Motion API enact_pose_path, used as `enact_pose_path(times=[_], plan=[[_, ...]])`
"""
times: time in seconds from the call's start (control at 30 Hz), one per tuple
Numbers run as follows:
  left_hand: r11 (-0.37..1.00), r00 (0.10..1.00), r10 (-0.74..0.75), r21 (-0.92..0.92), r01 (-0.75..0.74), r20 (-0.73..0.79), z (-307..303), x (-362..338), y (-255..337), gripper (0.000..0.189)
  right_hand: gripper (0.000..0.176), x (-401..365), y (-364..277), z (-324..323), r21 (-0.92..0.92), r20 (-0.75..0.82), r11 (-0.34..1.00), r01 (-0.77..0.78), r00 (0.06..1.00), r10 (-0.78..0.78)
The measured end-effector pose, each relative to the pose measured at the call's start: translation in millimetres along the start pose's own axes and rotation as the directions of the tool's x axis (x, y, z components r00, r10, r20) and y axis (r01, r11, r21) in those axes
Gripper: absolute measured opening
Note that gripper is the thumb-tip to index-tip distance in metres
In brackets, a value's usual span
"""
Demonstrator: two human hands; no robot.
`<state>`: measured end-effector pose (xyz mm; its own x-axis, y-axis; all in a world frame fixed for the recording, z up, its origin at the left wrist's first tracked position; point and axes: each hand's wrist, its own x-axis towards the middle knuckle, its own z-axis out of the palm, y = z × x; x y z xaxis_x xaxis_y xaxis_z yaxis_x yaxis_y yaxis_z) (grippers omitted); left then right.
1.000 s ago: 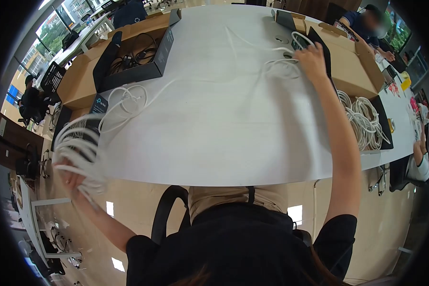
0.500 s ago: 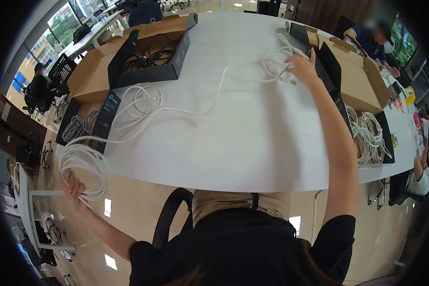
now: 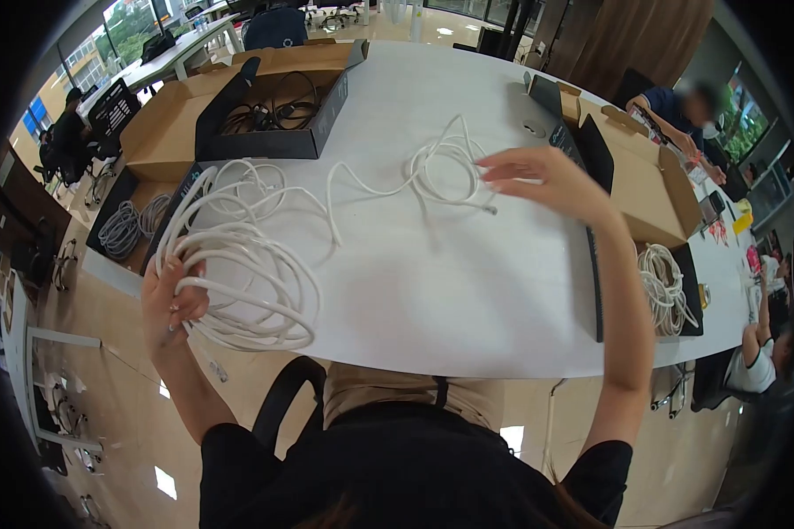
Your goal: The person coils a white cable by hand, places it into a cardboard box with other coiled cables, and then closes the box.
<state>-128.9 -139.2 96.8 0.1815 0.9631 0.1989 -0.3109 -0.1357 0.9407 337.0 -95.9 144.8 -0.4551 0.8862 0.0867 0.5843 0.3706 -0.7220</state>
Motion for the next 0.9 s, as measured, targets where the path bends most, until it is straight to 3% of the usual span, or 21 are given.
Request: enact_pose_path(times=[0.03, 0.13, 0.2, 0.27, 0.3, 0.33, 0.4, 0.43, 0.5, 0.6, 0.67, 0.7, 0.8, 0.83, 0.9], plan=[[0.999, 0.997, -0.039, 0.013, 0.040, -0.062, 20, -3, 7, 0.032, 0.035, 3, -19, 16, 0.036, -0.057, 0.991, 0.126, 0.991, -0.123], [0.992, 0.986, -0.073, 0.110, 0.057, 0.147, 37, -13, 10, 0.038, 0.051, 21, -68, 64, 0.104, -0.234, 0.913, 0.395, 0.902, -0.363], [0.972, 0.961, -0.171, 0.196, 0.128, 0.217, 50, -20, 17, 0.037, 0.062, 42, -83, 92, -0.024, -0.318, 0.826, 0.563, 0.779, -0.540], [0.949, 0.927, -0.216, 0.287, 0.126, 0.307, 60, -26, 20, 0.035, 0.051, 71, -88, 121, 0.022, -0.364, 0.741, 0.671, 0.696, -0.619], [0.909, 0.890, -0.334, 0.357, 0.216, 0.311, 69, -27, 29, 0.040, 0.044, 82, -86, 129, 0.078, -0.335, 0.708, 0.702, 0.687, -0.645], [0.920, 0.886, -0.319, 0.334, 0.205, 0.335, 77, -28, 27, 0.044, 0.037, 93, -85, 137, 0.135, -0.305, 0.673, 0.727, 0.677, -0.669], [0.938, 0.875, -0.293, 0.293, 0.186, 0.385, 87, -31, 24, 0.053, 0.020, 107, -80, 145, 0.318, -0.133, 0.642, 0.698, 0.703, -0.699], [0.919, 0.839, -0.376, 0.271, 0.285, 0.394, 87, -29, 29, 0.062, 0.015, 108, -76, 146, 0.267, -0.092, 0.710, 0.652, 0.750, -0.655], [0.928, 0.862, -0.323, 0.308, 0.209, 0.390, 88, -33, 30, 0.065, 0.013, 103, -62, 142, 0.157, -0.034, 0.826, 0.541, 0.839, -0.543], [0.916, 0.883, -0.295, 0.371, 0.152, 0.366, 89, -29, 13, 0.064, 0.014, 84, -34, 137, 0.002, -0.189, 0.824, 0.566, 0.810, -0.556], [0.852, 0.867, -0.406, 0.462, 0.246, 0.287, 104, -18, 14, 0.059, 0.015, 65, -15, 131, -0.134, -0.254, 0.832, 0.539, 0.793, -0.554], [0.799, 0.841, -0.470, 0.534, 0.276, 0.268, 109, -11, 17, 0.048, 0.015, 54, -5, 127, -0.200, -0.280, 0.833, 0.516, 0.785, -0.553], [0.874, 0.917, -0.250, 0.479, 0.076, 0.310, 121, 11, -8, 0.040, 0.016, 22, 21, 116, -0.143, -0.351, 0.950, 0.279, 0.883, -0.312], [0.901, 0.934, -0.109, 0.431, -0.052, 0.341, 121, 17, -18, 0.029, 0.017, 11, 37, 111, -0.139, -0.380, 0.965, 0.220, 0.888, -0.258], [0.966, 0.962, -0.125, 0.250, 0.062, 0.244, 129, 29, -22, 0.023, 0.017, -8, 58, 100, -0.128, -0.428, 0.986, 0.103, 0.891, -0.149]])
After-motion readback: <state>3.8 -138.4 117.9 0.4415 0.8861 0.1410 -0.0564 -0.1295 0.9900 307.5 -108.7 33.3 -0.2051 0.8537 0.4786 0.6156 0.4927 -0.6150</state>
